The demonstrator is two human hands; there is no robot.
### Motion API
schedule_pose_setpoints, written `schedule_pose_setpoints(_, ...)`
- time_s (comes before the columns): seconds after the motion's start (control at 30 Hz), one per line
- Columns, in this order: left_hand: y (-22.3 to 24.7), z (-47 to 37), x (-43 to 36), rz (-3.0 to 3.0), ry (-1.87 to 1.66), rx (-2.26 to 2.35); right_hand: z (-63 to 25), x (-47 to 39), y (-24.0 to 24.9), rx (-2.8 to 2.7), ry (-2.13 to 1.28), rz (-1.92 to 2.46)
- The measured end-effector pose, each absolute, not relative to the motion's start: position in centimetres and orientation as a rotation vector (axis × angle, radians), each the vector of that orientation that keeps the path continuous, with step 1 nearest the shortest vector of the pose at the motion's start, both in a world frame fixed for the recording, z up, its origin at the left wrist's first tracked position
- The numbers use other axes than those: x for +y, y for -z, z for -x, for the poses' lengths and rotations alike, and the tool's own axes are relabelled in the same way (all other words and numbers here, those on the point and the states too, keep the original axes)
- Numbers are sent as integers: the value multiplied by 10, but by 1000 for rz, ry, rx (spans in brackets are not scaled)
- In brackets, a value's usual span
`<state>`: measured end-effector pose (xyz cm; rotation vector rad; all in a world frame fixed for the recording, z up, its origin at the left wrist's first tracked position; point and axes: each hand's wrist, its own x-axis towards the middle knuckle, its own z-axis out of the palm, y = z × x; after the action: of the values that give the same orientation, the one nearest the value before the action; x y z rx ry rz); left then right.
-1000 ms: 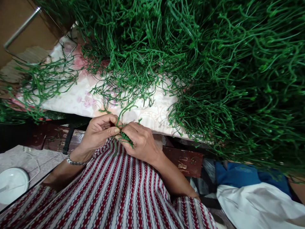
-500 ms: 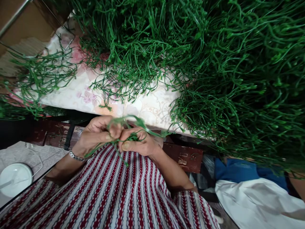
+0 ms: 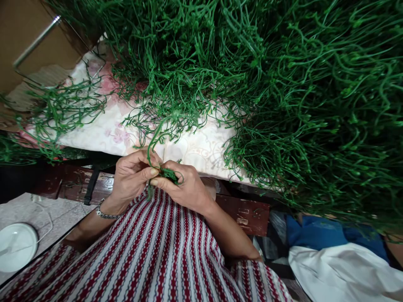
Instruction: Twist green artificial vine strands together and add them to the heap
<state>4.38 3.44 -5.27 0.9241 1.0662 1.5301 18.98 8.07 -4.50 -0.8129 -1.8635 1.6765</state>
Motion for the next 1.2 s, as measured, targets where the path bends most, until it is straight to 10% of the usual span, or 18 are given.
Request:
schedule_pose_setpoints(0.5, 35, -46, 45, -396, -1640, 816, -186, 78, 66, -1875, -1426, 321)
schedule_pose_setpoints(0.8, 33, -47, 51, -494, -1634, 950, -201, 85, 44, -1684, -1298, 1054)
schedule_pose_setpoints(1.2, 36, -55, 44, -371, -1654, 908, -177, 76, 52, -1955, -1469, 874)
